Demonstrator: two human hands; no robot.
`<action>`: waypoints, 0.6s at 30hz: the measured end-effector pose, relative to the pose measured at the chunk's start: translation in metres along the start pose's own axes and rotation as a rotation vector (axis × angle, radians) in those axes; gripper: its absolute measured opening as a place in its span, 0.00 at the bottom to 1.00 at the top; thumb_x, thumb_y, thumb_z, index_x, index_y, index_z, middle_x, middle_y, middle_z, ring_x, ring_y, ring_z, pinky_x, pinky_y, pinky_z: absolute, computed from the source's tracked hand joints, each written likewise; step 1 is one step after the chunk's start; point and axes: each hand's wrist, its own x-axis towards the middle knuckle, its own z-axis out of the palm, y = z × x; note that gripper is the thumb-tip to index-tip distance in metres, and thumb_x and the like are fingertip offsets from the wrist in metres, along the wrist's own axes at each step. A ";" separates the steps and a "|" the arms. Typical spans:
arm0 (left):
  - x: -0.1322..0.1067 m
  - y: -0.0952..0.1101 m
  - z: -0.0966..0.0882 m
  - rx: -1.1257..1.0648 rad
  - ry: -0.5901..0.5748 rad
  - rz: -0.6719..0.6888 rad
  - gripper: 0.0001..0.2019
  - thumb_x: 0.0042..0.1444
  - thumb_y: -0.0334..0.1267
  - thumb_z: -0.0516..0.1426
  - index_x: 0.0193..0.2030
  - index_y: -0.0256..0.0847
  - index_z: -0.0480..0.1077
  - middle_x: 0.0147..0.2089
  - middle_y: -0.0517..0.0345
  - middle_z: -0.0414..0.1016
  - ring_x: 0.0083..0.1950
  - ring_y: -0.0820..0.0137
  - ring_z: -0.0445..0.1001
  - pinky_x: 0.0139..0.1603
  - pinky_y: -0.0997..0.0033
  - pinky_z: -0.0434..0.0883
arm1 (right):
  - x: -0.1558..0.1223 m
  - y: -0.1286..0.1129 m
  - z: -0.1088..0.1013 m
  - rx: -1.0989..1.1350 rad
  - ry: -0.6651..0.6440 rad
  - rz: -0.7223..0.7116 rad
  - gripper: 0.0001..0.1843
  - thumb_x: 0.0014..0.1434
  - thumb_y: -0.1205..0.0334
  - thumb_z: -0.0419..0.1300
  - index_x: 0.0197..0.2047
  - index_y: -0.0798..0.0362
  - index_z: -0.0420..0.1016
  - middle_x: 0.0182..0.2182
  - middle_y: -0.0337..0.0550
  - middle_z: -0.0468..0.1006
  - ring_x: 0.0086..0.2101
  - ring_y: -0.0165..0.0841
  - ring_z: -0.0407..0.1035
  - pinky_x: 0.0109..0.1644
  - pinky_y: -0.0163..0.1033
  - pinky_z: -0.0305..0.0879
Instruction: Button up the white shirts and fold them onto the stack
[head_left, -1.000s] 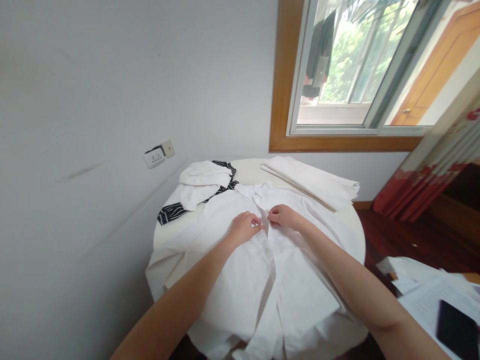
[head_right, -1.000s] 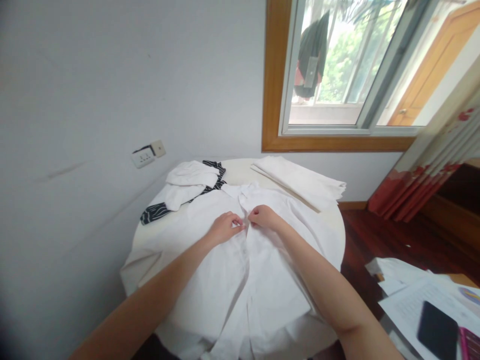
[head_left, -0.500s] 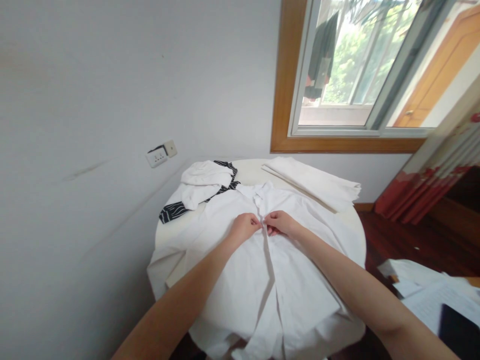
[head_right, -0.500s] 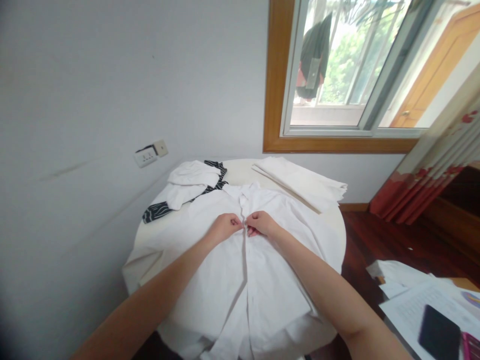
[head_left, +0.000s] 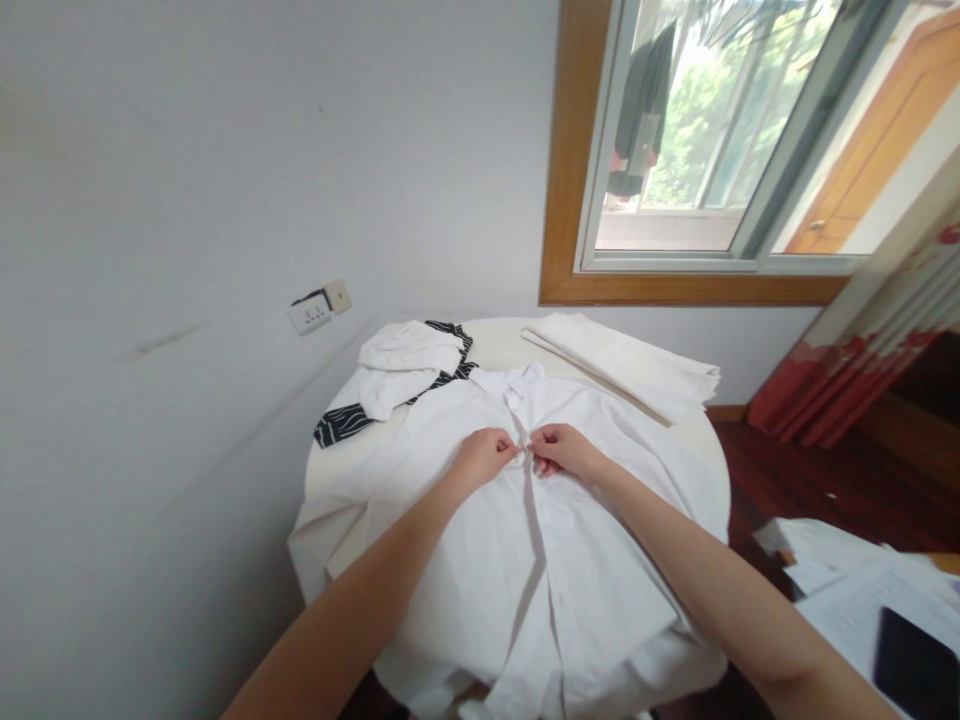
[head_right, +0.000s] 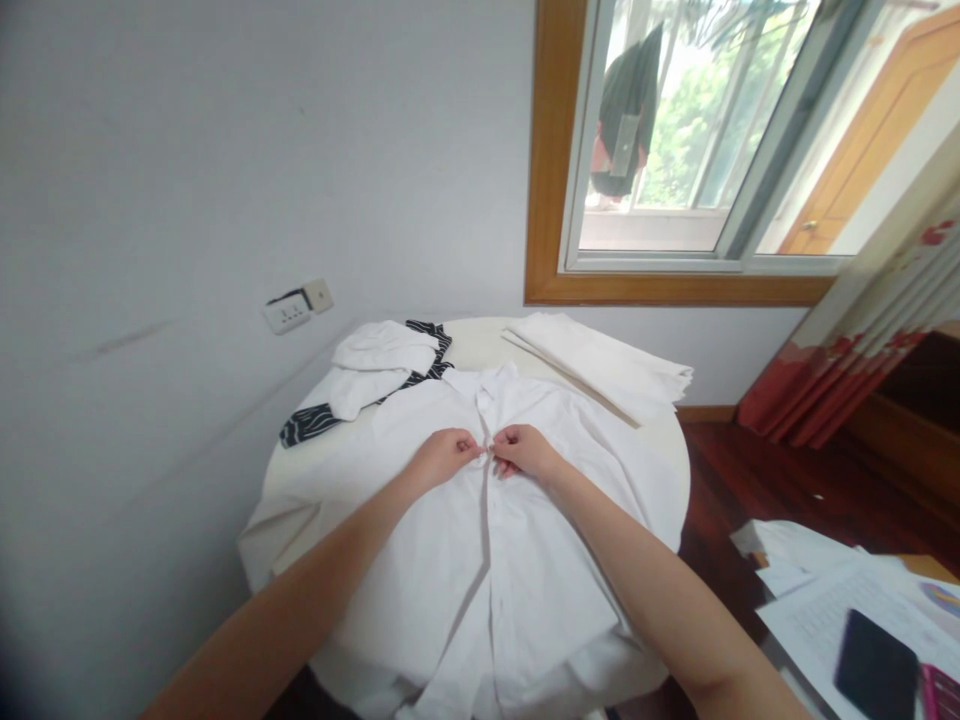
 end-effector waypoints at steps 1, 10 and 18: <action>0.001 -0.001 0.000 -0.017 -0.014 -0.008 0.14 0.54 0.48 0.55 0.32 0.41 0.76 0.30 0.58 0.77 0.31 0.71 0.72 0.31 0.75 0.62 | -0.001 0.000 0.000 0.010 0.011 -0.007 0.06 0.54 0.63 0.61 0.29 0.55 0.68 0.15 0.33 0.71 0.18 0.25 0.67 0.21 0.28 0.66; 0.000 0.000 -0.004 -0.010 -0.067 0.002 0.12 0.56 0.42 0.52 0.34 0.41 0.76 0.34 0.57 0.78 0.33 0.71 0.72 0.32 0.75 0.62 | -0.006 -0.004 0.008 -0.158 0.000 -0.078 0.02 0.50 0.68 0.59 0.30 0.54 0.69 0.18 0.31 0.71 0.18 0.24 0.66 0.21 0.29 0.67; 0.003 -0.009 -0.001 -0.182 -0.103 0.026 0.14 0.54 0.45 0.52 0.33 0.39 0.75 0.31 0.59 0.76 0.32 0.71 0.70 0.33 0.75 0.63 | -0.003 0.001 0.006 -0.118 0.008 -0.101 0.02 0.50 0.69 0.58 0.30 0.55 0.70 0.17 0.32 0.71 0.18 0.25 0.66 0.23 0.30 0.68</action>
